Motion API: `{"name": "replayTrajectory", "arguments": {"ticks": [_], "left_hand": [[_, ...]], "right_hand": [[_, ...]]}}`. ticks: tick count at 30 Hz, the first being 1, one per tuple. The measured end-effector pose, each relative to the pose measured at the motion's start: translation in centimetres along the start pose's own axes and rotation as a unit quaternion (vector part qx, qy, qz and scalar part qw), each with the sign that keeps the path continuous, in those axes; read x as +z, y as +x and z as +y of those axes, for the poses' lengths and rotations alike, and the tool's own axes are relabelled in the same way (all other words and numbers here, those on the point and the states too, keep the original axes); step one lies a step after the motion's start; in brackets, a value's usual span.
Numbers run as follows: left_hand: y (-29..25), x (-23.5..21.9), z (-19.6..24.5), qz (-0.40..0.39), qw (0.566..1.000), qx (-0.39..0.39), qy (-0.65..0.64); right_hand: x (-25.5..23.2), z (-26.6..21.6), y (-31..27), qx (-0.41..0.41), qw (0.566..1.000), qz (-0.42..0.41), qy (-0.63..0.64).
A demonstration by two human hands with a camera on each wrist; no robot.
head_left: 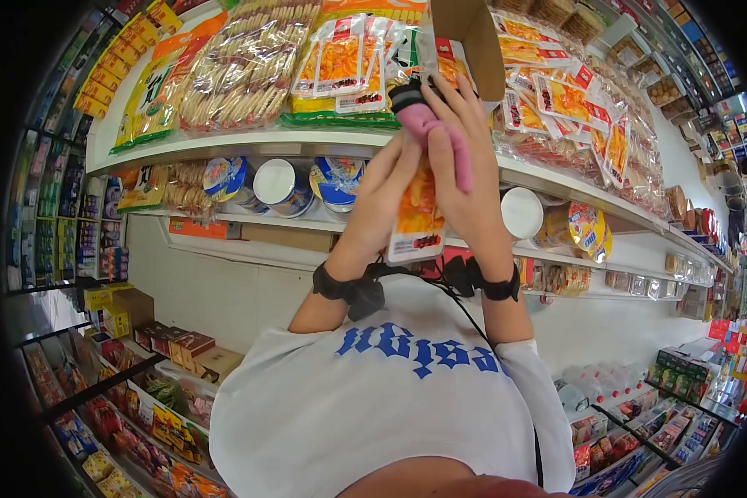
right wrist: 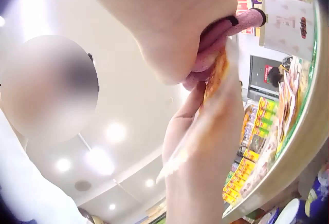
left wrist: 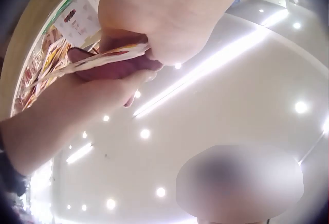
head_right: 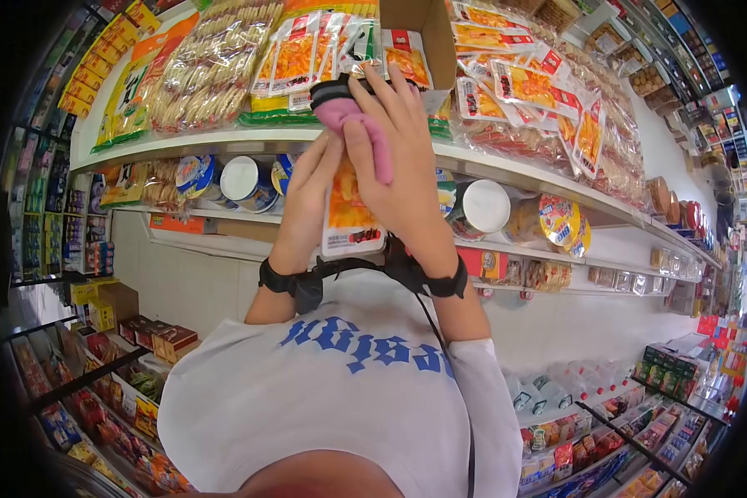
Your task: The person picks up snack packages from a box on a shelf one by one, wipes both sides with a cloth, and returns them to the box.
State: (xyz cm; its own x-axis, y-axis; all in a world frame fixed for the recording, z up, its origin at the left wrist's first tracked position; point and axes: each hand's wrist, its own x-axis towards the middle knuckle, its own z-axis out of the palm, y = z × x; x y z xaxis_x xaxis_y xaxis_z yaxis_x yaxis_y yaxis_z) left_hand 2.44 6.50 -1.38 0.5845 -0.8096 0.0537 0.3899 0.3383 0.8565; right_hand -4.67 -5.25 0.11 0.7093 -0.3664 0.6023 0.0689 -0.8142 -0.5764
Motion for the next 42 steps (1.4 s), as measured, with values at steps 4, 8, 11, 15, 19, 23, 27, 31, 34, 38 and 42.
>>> {"name": "replayTrajectory", "arguments": {"ticks": [4, 8, 11, 15, 19, 23, 27, 31, 34, 38, 42], "left_hand": [[1.2, -1.2, -0.6, 0.088, 0.991, 0.063, -0.081], [2.1, -1.0, 0.8, 0.137, 0.986, 0.052, -0.075], [2.3, -0.3, -0.4, 0.097, 0.990, 0.101, 0.023], [3.9, 1.2, -2.1, 0.093, 0.947, 0.250, 0.180], [2.9, 1.5, -1.5, -0.024, 0.987, 0.136, 0.082], [1.6, 2.1, -1.2, -0.178, 0.961, 0.008, -0.210], [0.0, 2.5, -2.6, -0.121, 0.983, 0.035, -0.137], [1.7, 1.3, -3.3, -0.111, 0.941, 0.012, -0.320], [2.5, 3.4, 1.7, -0.099, 0.915, 0.008, -0.391], [3.3, 1.9, 0.6, -0.053, 0.958, 0.107, -0.262], [2.8, 2.4, 0.7, -0.142, 0.961, 0.060, -0.230]], "right_hand": [[0.8, -3.1, -2.4, 0.003, 1.000, -0.019, 0.003], [-0.6, -3.5, -4.1, 0.129, 0.963, 0.018, 0.237], [-1.1, -0.4, -6.2, 0.395, 0.759, 0.109, 0.507], [-1.6, -1.6, -6.1, 0.273, 0.893, 0.043, 0.355], [-0.1, -2.4, -6.1, 0.120, 0.973, 0.047, 0.191], [0.3, -2.5, -5.9, -0.004, 0.998, 0.031, 0.057], [-2.8, -2.7, -2.4, -0.038, 0.993, 0.088, -0.068], [-2.9, -2.4, -2.3, -0.085, 0.991, 0.051, -0.094], [-1.5, -2.1, -5.6, -0.121, 0.991, -0.060, -0.012], [-1.6, -1.1, -7.4, -0.054, 0.995, -0.066, 0.041], [-2.5, 1.3, -7.4, 0.135, 0.967, 0.060, 0.208]]}}
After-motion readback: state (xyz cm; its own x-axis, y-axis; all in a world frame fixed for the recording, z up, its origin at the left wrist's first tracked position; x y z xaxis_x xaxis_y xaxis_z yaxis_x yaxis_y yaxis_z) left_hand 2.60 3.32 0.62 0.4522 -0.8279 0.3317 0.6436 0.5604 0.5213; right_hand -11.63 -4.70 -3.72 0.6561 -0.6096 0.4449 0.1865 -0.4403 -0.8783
